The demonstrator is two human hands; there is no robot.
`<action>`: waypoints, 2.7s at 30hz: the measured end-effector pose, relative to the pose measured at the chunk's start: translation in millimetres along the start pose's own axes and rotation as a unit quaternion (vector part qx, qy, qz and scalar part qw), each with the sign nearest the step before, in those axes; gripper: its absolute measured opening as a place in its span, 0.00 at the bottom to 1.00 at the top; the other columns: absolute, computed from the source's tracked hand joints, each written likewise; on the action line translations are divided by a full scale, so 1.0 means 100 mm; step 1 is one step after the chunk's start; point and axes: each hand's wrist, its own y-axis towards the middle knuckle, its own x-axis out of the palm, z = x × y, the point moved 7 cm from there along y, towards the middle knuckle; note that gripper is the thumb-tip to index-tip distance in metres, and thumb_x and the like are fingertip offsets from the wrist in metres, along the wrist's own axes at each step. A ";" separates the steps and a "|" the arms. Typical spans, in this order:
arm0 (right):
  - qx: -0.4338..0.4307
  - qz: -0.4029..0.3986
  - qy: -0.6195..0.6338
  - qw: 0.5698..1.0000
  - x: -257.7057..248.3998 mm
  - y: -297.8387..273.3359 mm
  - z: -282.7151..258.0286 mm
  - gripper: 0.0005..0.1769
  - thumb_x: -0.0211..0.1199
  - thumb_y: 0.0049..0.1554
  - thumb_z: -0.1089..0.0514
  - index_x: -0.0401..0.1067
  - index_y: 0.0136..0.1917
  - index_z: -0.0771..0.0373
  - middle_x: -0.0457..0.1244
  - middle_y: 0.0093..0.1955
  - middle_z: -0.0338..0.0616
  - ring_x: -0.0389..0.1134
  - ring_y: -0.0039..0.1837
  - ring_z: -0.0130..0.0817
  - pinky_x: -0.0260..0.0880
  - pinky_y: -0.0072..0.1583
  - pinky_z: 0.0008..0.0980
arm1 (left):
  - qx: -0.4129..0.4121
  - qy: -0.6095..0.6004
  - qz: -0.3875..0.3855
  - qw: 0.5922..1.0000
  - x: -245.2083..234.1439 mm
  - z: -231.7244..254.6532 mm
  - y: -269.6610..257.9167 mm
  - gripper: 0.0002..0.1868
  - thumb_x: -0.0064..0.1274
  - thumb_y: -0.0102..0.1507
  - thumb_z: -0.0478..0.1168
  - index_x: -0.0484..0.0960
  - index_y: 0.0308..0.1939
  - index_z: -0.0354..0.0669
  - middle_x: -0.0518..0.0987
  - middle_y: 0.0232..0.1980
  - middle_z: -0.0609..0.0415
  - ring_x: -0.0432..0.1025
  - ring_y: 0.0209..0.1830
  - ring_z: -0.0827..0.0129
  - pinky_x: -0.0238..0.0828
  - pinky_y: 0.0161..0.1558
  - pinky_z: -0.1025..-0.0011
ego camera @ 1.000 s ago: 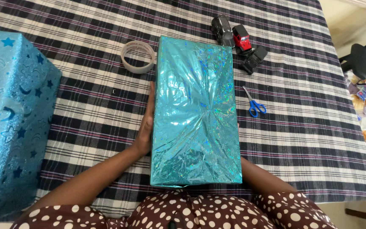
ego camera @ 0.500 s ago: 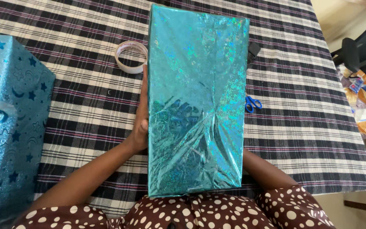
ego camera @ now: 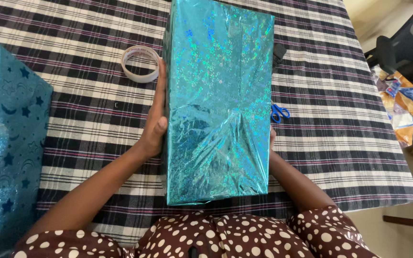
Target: The person wraps a rectangular box with teal holographic wrapping paper, folds the edges, and secures them with clear tape. They then place the wrapped gift on top of another wrapped gift and open a cardboard box containing toy cars.
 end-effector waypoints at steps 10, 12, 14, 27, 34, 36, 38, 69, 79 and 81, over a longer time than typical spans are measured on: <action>-0.210 -0.059 -0.471 0.855 1.29 -0.33 -1.01 0.66 0.64 0.53 0.24 0.43 0.85 0.67 0.51 0.81 0.53 0.52 0.81 0.43 0.52 0.79 0.43 | -0.058 0.261 0.001 0.963 -0.23 0.30 0.10 0.55 0.24 0.64 0.80 0.52 0.84 0.48 0.47 0.84 0.38 0.47 0.79 0.46 0.45 0.80 0.46; -0.223 -0.062 -0.479 0.847 1.51 -0.48 -1.12 0.65 0.68 0.53 0.29 0.42 0.85 0.68 0.51 0.82 0.53 0.53 0.81 0.43 0.53 0.79 0.44 | -0.043 0.252 -0.012 0.967 -0.23 0.45 0.12 0.52 0.33 0.66 0.77 0.57 0.85 0.51 0.53 0.78 0.39 0.55 0.72 0.49 0.59 0.74 0.50; -0.233 -0.075 -0.456 0.855 1.68 -0.52 -1.23 0.65 0.73 0.52 0.37 0.40 0.85 0.68 0.51 0.81 0.52 0.53 0.81 0.43 0.54 0.80 0.44 | -0.017 0.183 -0.038 0.982 -0.21 0.57 0.17 0.51 0.42 0.68 0.76 0.56 0.85 0.49 0.58 0.67 0.42 0.59 0.68 0.55 0.69 0.67 0.55; -0.372 -0.013 -0.687 0.624 1.53 -0.62 -1.17 0.43 0.78 0.54 0.62 0.57 0.75 0.61 0.63 0.69 0.45 0.68 0.68 0.36 0.76 0.67 0.38 | 0.053 0.209 0.001 0.977 -0.26 0.37 0.20 0.45 0.63 0.61 0.34 0.56 0.79 0.40 0.76 0.66 0.44 0.78 0.62 0.57 0.76 0.62 0.63; -0.386 0.053 -0.494 0.777 0.99 -0.31 -1.10 0.39 0.73 0.56 0.62 0.57 0.75 0.61 0.60 0.70 0.47 0.65 0.70 0.37 0.72 0.69 0.39 | 0.156 0.327 0.035 0.931 -0.15 0.25 0.11 0.26 0.63 0.63 0.30 0.67 0.61 0.43 0.74 0.72 0.42 0.79 0.61 0.54 0.78 0.54 0.67; -0.363 0.030 -0.486 0.794 0.96 -0.25 -1.00 0.38 0.72 0.57 0.62 0.57 0.75 0.61 0.59 0.71 0.47 0.64 0.71 0.38 0.71 0.70 0.39 | 0.164 0.313 0.024 0.935 -0.09 0.19 0.10 0.24 0.60 0.64 0.27 0.68 0.60 0.43 0.74 0.72 0.43 0.78 0.63 0.53 0.78 0.55 0.67; -0.343 -0.008 -0.499 0.796 1.00 -0.20 -0.91 0.36 0.71 0.58 0.62 0.57 0.75 0.61 0.58 0.71 0.48 0.63 0.72 0.39 0.70 0.70 0.39 | 0.159 0.232 0.032 0.959 -0.08 0.13 0.12 0.22 0.55 0.67 0.24 0.66 0.62 0.40 0.71 0.74 0.40 0.76 0.68 0.51 0.80 0.63 0.67; 0.014 -0.037 0.085 0.996 0.97 0.16 0.11 0.33 0.53 0.62 0.38 0.60 0.75 0.56 0.59 0.68 0.52 0.64 0.66 0.46 0.68 0.65 0.49 | -0.118 -0.252 0.046 0.959 0.12 -0.91 -0.15 0.52 0.31 0.69 0.73 0.26 0.83 0.50 0.38 0.87 0.44 0.43 0.86 0.52 0.48 0.81 0.53; 0.105 -0.067 0.140 0.982 0.84 -0.05 0.48 0.32 0.53 0.62 0.39 0.60 0.73 0.56 0.59 0.66 0.51 0.64 0.65 0.45 0.68 0.64 0.49 | -0.087 -0.216 0.037 0.972 0.13 -0.69 -0.23 0.50 0.32 0.72 0.70 0.26 0.84 0.48 0.33 0.89 0.45 0.37 0.89 0.54 0.39 0.85 0.55; 0.113 -0.066 0.139 0.982 0.84 -0.08 0.50 0.31 0.53 0.62 0.39 0.60 0.72 0.56 0.59 0.66 0.51 0.64 0.64 0.45 0.68 0.64 0.48 | -0.070 -0.191 0.032 0.978 0.14 -0.57 -0.21 0.51 0.31 0.72 0.71 0.26 0.84 0.47 0.31 0.89 0.45 0.36 0.90 0.54 0.39 0.86 0.55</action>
